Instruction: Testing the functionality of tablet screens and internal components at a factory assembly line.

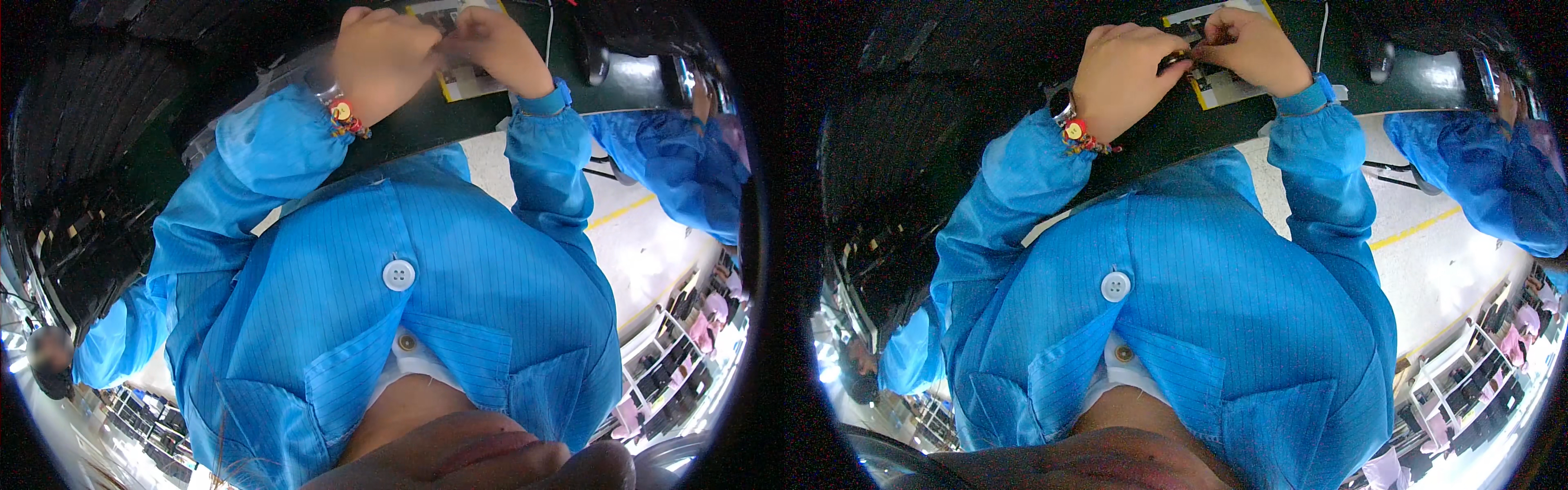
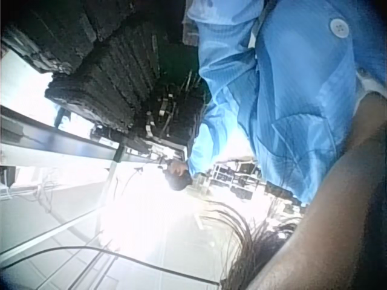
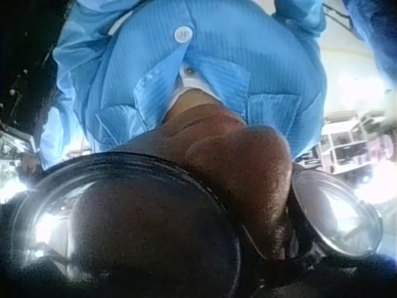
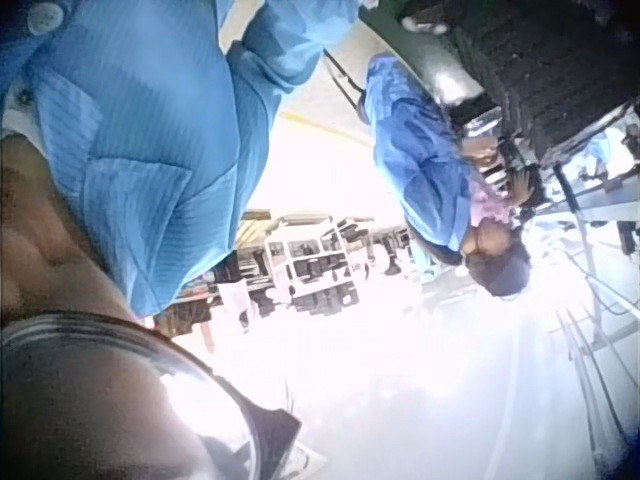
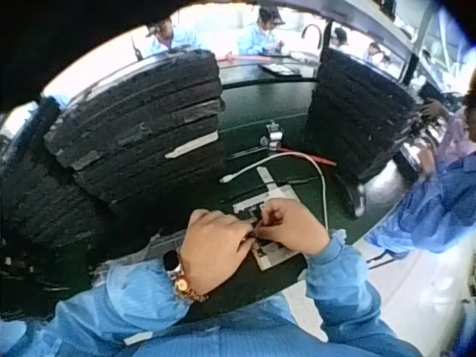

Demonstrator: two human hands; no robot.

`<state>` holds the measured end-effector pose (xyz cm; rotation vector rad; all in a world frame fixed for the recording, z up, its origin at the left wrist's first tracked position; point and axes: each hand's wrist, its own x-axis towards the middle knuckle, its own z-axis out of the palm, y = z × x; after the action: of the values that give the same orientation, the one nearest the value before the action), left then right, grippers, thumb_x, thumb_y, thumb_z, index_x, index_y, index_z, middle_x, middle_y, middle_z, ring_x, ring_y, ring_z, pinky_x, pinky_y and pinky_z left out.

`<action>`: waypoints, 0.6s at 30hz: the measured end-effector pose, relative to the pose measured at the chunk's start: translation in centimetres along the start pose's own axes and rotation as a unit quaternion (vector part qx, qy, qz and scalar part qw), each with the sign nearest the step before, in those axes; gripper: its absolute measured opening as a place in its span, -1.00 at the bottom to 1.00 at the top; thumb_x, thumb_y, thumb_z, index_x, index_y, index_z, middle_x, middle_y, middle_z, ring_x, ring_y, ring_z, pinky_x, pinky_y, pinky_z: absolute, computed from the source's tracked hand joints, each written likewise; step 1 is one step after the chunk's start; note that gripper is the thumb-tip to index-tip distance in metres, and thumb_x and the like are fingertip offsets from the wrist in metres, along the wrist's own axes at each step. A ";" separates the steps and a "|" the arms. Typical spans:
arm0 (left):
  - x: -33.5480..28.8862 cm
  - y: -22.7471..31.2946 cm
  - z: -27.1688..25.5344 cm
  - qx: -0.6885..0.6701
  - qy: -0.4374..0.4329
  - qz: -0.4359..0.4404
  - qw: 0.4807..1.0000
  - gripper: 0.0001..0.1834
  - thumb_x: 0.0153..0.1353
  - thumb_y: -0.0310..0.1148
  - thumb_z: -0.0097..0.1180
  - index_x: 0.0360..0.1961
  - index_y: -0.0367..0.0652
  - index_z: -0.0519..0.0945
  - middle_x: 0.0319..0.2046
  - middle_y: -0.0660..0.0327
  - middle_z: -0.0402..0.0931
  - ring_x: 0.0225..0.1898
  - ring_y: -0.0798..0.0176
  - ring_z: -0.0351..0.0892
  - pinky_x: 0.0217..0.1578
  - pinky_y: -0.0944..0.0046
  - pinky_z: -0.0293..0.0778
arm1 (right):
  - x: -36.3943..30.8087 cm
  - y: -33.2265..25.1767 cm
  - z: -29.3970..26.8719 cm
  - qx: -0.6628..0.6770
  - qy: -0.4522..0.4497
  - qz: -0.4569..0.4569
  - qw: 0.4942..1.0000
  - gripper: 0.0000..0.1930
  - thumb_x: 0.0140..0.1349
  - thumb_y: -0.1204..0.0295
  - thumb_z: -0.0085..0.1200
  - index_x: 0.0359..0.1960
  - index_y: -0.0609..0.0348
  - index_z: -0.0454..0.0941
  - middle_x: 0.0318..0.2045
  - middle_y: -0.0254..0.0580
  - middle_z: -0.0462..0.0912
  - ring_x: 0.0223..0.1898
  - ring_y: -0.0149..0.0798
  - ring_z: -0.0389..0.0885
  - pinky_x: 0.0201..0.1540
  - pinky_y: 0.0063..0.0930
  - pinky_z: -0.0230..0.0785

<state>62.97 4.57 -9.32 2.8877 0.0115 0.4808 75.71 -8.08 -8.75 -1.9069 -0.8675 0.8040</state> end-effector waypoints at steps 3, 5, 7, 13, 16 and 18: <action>-0.1 -0.1 -0.1 0.036 -0.004 0.013 0.999 -0.84 0.03 -0.19 0.07 -0.41 0.04 0.61 -0.47 0.27 0.53 -0.32 0.14 0.50 -0.22 0.08 0.29 | 0.2 0.0 0.0 -0.002 -0.004 0.005 1.000 -0.80 -0.07 0.51 0.19 -0.60 0.15 0.35 -0.69 -0.42 0.35 -0.64 -0.55 0.26 -0.62 -0.65 0.13; -0.3 -0.3 0.3 0.078 -0.006 0.015 0.997 -0.86 0.04 -0.21 0.06 -0.41 0.07 0.61 -0.46 0.30 0.52 -0.32 0.15 0.49 -0.22 0.06 0.28 | 0.5 0.9 0.1 -0.007 0.006 -0.027 1.000 -0.81 -0.06 0.51 0.19 -0.58 0.15 0.36 -0.69 -0.43 0.35 -0.65 -0.55 0.24 -0.63 -0.65 0.12; -0.4 -0.4 0.3 0.077 -0.022 0.002 0.997 -0.86 0.04 -0.22 0.06 -0.40 0.08 0.62 -0.46 0.31 0.52 -0.31 0.15 0.49 -0.22 0.05 0.28 | 0.5 1.5 0.3 0.020 0.003 -0.028 0.999 -0.82 -0.05 0.50 0.18 -0.56 0.15 0.36 -0.68 -0.43 0.36 -0.66 -0.56 0.25 -0.64 -0.66 0.12; -0.5 -1.4 2.4 0.065 -0.052 -0.024 0.996 -0.83 0.05 -0.21 0.04 -0.37 0.08 0.63 -0.45 0.29 0.53 -0.29 0.14 0.50 -0.21 0.05 0.28 | 0.6 1.3 0.4 0.072 0.016 0.043 0.996 -0.87 0.03 0.50 0.12 -0.46 0.17 0.40 -0.66 -0.42 0.42 -0.68 -0.57 0.31 -0.68 -0.70 0.15; -0.5 -1.0 1.8 0.063 -0.062 -0.029 0.996 -0.82 0.05 -0.19 0.04 -0.38 0.07 0.64 -0.44 0.26 0.54 -0.28 0.13 0.51 -0.21 0.05 0.28 | 0.4 1.5 0.4 0.087 0.014 0.031 0.996 -0.89 0.05 0.50 0.11 -0.43 0.17 0.41 -0.65 -0.41 0.44 -0.69 -0.58 0.33 -0.69 -0.72 0.16; -0.7 -1.0 1.1 0.065 -0.061 -0.038 0.995 -0.81 0.05 -0.19 0.04 -0.38 0.06 0.64 -0.44 0.24 0.55 -0.28 0.13 0.51 -0.21 0.05 0.28 | 0.4 0.8 0.4 0.089 0.012 0.028 0.996 -0.89 0.06 0.50 0.11 -0.42 0.18 0.42 -0.64 -0.41 0.44 -0.69 -0.58 0.33 -0.69 -0.72 0.16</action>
<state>62.66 5.26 -10.78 3.0250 0.1389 0.2981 75.80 -7.82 -9.72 -1.7869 -0.7073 0.8616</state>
